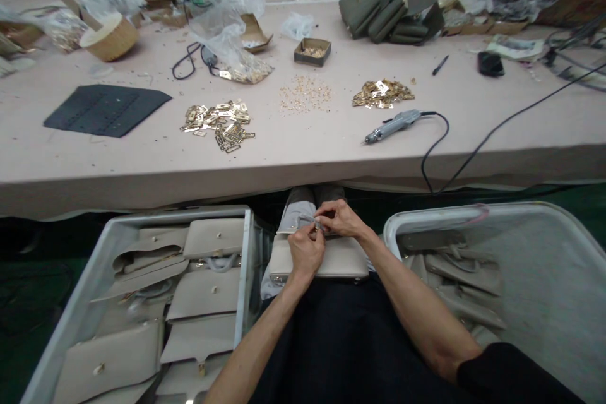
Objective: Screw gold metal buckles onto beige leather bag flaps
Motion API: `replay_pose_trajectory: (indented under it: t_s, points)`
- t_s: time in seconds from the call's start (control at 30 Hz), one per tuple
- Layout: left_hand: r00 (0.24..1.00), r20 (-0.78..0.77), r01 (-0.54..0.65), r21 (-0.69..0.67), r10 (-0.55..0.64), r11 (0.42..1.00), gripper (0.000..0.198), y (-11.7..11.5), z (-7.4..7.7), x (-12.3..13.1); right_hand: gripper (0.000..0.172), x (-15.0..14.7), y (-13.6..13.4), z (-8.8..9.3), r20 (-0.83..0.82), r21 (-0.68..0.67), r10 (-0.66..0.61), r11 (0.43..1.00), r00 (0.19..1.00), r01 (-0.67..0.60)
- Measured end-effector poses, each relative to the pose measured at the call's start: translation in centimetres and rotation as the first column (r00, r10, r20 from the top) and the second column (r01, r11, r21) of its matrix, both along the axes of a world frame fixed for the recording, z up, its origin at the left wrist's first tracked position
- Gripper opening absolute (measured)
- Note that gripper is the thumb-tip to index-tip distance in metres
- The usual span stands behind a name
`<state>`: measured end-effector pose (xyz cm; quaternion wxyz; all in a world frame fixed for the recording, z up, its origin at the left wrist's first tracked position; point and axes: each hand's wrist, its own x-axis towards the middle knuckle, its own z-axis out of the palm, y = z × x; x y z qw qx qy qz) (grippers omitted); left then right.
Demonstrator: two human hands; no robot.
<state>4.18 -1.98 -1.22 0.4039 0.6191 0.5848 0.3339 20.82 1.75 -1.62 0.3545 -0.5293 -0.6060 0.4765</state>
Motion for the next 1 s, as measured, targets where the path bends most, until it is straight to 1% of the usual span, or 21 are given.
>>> replay_pose_trajectory:
  t_s: [0.07,0.13,0.23,0.33,0.47,0.57,0.67,0.73,0.9,1.0]
  points:
    - [1.000,-0.013,-0.008,0.019,0.008,1.000,0.019,0.0,0.2,0.2,0.018,0.1,0.1,0.1,0.001,-0.003,0.002,1.000,1.000,-0.002]
    - [1.000,-0.002,-0.010,0.013,0.010,1.000,0.018,0.0,0.4,0.2,0.019,0.5,0.2,0.4,-0.020,-0.028,0.033,0.999,0.999,-0.034]
    - [1.000,0.021,0.002,-0.012,-0.002,1.000,0.019,0.0,0.3,0.2,0.026,1.4,0.8,1.2,-0.109,-0.108,0.151,0.981,0.983,-0.162]
    - [0.999,0.044,0.004,-0.016,-0.003,1.000,0.022,-0.1,-0.1,0.3,0.037,2.3,1.7,2.0,-0.219,-0.162,0.271,0.937,0.937,-0.309]
    - [0.998,0.064,-0.002,-0.027,0.004,1.000,0.020,-0.2,-0.2,0.4,0.034,2.9,3.0,2.7,-0.239,-0.182,0.366,0.893,0.899,-0.412]
    - [0.997,0.072,-0.005,-0.068,0.010,0.998,0.020,-0.2,0.1,0.5,0.031,2.8,3.6,2.9,-0.221,-0.221,0.402,0.867,0.889,-0.447]
    - [0.999,0.033,0.005,-0.075,-0.003,0.997,0.021,-0.1,0.3,0.4,0.030,2.8,3.7,2.9,-0.214,-0.238,0.425,0.851,0.879,-0.469]
    - [1.000,0.006,0.014,-0.046,-0.014,0.999,0.021,0.0,0.3,0.4,0.031,2.8,3.7,2.9,-0.217,-0.222,0.430,0.853,0.877,-0.473]
    - [1.000,-0.004,0.020,0.045,-0.020,0.999,0.021,-0.1,-0.1,0.4,0.029,3.0,3.4,2.2,-0.185,-0.203,0.429,0.863,0.884,-0.462]
    - [0.994,-0.096,0.063,0.092,-0.054,0.994,0.024,-0.1,-0.3,0.5,0.028,3.2,3.6,1.9,-0.189,-0.231,0.452,0.842,0.872,-0.487]
